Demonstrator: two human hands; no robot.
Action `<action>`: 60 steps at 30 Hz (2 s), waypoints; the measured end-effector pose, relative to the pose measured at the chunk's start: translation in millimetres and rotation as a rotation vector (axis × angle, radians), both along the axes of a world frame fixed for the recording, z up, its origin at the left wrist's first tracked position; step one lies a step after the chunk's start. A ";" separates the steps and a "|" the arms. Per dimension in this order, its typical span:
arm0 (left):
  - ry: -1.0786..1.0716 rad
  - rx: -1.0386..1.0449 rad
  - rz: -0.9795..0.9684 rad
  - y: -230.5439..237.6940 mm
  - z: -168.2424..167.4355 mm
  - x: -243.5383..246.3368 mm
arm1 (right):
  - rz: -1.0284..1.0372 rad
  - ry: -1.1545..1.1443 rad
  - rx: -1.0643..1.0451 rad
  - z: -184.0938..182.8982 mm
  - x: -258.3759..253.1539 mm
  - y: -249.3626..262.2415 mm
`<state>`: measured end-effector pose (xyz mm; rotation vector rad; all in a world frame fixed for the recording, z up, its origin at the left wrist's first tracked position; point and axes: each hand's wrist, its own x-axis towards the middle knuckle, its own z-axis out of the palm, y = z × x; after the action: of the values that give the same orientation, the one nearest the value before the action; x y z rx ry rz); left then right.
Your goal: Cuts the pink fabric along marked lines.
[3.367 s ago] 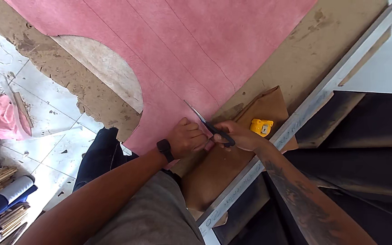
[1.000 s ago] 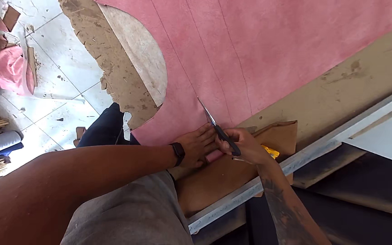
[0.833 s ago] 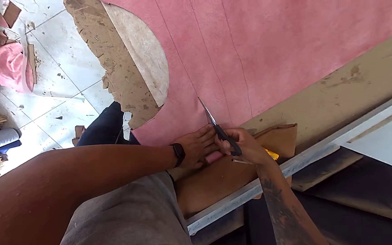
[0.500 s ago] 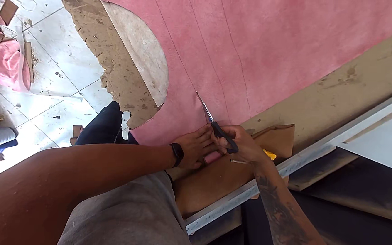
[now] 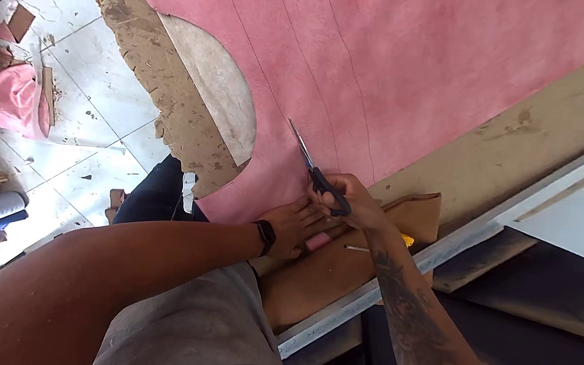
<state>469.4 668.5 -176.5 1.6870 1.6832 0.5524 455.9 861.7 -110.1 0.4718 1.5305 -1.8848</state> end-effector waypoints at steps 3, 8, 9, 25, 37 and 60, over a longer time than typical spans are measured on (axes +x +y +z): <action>-0.010 -0.013 -0.008 0.1 -0.2 -0.4 | 0.014 0.004 0.014 -2.0 -12.2 -2.2; -0.025 -0.004 -0.011 -0.1 -2.0 -2.9 | 0.011 0.028 -0.011 -4.5 -23.4 -5.0; -0.017 0.007 -0.007 0.3 -3.0 -2.1 | 0.009 0.034 -0.012 -2.9 -28.1 -6.5; -0.061 0.043 0.021 1.1 0.3 -7.0 | 0.038 0.043 -0.027 -5.0 -90.9 -18.1; -0.088 0.064 0.036 1.3 -3.1 -8.5 | 0.049 0.081 -0.045 -8.8 -119.8 -26.7; -0.730 0.228 1.355 -98.1 48.8 -179.2 | -0.023 0.151 -0.108 -27.0 -170.9 -54.7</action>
<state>290.2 570.3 -127.7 0.0857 1.9596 1.7325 285.0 807.0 -137.1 0.3056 1.5143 -2.0494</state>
